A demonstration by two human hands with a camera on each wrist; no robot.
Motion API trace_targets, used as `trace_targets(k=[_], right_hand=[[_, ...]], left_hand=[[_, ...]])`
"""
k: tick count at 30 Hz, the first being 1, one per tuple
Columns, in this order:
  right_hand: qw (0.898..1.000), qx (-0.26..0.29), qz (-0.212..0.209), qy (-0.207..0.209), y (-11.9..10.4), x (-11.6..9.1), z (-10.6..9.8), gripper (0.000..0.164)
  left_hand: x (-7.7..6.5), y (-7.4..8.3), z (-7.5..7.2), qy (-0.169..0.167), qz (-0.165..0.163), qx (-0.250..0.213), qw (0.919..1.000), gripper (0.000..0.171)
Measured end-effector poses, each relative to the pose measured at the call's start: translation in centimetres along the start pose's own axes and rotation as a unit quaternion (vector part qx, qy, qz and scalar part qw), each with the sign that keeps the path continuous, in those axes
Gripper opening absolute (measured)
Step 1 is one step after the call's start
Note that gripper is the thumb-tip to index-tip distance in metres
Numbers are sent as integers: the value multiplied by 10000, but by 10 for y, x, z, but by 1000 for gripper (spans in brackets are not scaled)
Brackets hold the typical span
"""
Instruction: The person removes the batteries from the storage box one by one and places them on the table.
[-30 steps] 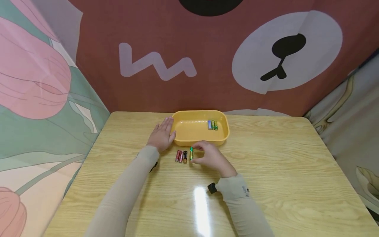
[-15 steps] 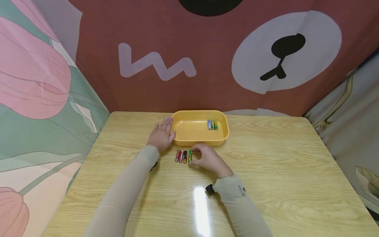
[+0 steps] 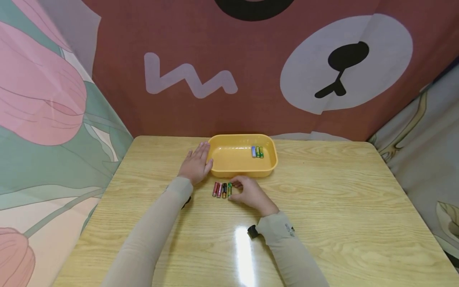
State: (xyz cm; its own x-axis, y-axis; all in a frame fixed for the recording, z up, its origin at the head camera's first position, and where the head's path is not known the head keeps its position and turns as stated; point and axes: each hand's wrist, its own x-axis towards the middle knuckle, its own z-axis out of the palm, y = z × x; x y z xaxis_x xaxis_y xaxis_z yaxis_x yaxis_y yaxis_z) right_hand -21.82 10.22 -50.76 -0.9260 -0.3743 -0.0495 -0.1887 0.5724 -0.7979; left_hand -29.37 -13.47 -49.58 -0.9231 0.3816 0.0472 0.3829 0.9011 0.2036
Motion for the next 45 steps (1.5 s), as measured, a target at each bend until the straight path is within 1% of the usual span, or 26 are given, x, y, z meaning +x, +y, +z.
trace_targets(k=[13,19,26,33,38,45], right_hand=[[9999,30,78,126,5,2,4,52],[9997,37,-130,203,9,2,6,51],[9993,34,-297,238,11,1,6,51],[9978,-184,-568,303,15,0,7,50],[9987,-165,-438,209,15,1,7,52],[9988,-147,-416,197,14,0,6,55]], left_hand=[[0,0,0,11,4,-17,10000,66],[0,0,1,49,47,-29,10000,66],[-1,0,0,-58,37,-59,10000,67],[1,-1,1,-34,21,-86,10000,67],[0,-1,1,-14,2,-67,10000,67],[0,0,1,32,23,-91,10000,67]])
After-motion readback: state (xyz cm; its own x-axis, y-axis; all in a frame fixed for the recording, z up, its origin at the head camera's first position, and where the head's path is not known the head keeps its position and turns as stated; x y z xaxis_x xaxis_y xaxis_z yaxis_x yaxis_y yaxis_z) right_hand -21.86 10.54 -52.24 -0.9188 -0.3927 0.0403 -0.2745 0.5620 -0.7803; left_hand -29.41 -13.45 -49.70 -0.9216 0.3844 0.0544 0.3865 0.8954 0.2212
